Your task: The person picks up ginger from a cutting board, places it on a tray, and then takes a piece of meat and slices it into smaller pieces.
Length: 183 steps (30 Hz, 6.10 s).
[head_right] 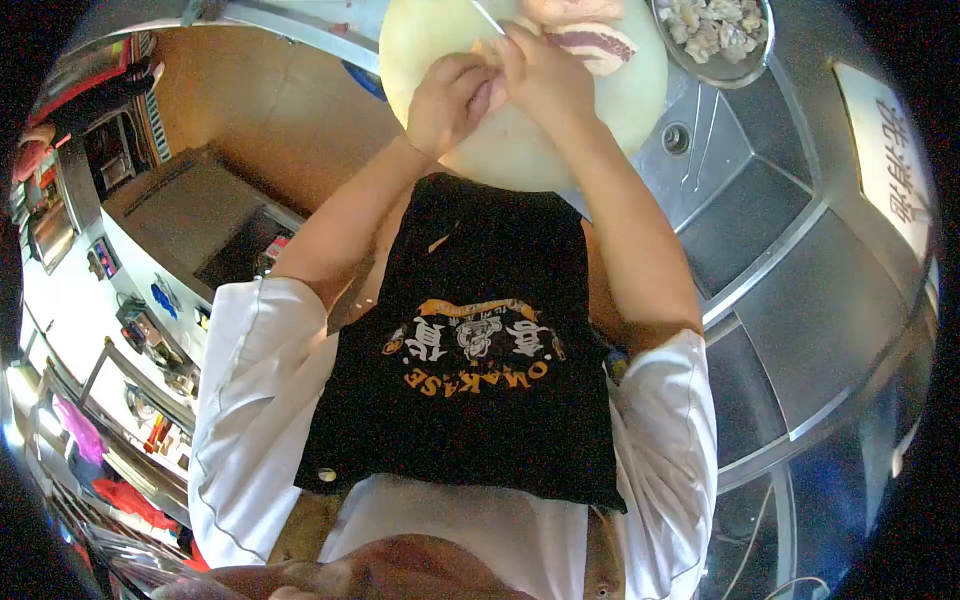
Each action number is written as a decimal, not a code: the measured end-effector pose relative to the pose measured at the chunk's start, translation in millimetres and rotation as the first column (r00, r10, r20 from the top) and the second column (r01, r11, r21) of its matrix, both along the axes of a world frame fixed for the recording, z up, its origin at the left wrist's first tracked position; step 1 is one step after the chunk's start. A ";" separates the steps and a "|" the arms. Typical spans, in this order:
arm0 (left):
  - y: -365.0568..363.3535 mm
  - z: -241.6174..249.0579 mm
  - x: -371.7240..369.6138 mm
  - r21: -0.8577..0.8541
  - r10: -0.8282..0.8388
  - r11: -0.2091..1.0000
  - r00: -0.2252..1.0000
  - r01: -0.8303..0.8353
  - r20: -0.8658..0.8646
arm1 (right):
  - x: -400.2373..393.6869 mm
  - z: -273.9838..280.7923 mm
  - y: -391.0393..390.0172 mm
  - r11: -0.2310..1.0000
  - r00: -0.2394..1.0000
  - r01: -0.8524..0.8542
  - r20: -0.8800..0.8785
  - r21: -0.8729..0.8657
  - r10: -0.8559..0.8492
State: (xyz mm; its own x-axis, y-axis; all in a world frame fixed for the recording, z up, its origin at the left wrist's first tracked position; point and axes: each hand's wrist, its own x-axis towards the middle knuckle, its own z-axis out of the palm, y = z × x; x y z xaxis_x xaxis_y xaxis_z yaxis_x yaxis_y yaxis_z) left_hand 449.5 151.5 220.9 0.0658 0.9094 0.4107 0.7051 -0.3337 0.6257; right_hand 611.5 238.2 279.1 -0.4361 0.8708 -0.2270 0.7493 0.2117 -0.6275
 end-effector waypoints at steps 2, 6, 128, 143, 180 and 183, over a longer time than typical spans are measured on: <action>2.1 -6.9 0.7 0.029 0.041 0.999 0.999 -0.041 0.023 | 31.2 11.4 -29.1 0.997 0.998 0.040 -0.044 0.058 -0.037; -1.3 -5.9 2.1 -0.005 0.045 0.999 0.998 -0.045 -0.035 | 86.9 42.4 -103.2 1.000 0.993 -0.030 0.112 -0.002 0.030; 5.6 -8.8 -25.5 0.017 -0.113 0.993 0.993 0.114 -0.033 | -11.0 -12.3 7.7 0.998 0.999 0.022 -0.024 0.057 -0.021; 8.3 -5.2 -24.0 0.039 -0.094 0.994 0.990 0.099 -0.107 | 22.7 26.9 -64.5 0.996 0.979 -0.083 0.188 -0.010 0.084; 6.5 -7.0 -24.6 -0.013 -0.101 0.995 0.990 0.101 -0.093 | 78.9 43.4 -104.6 0.996 0.985 -0.022 0.167 -0.087 0.036; 8.9 -2.9 -25.5 0.000 -0.090 0.996 0.994 0.091 -0.067 | 56.6 35.5 -82.9 0.989 0.977 -0.030 0.202 -0.147 0.060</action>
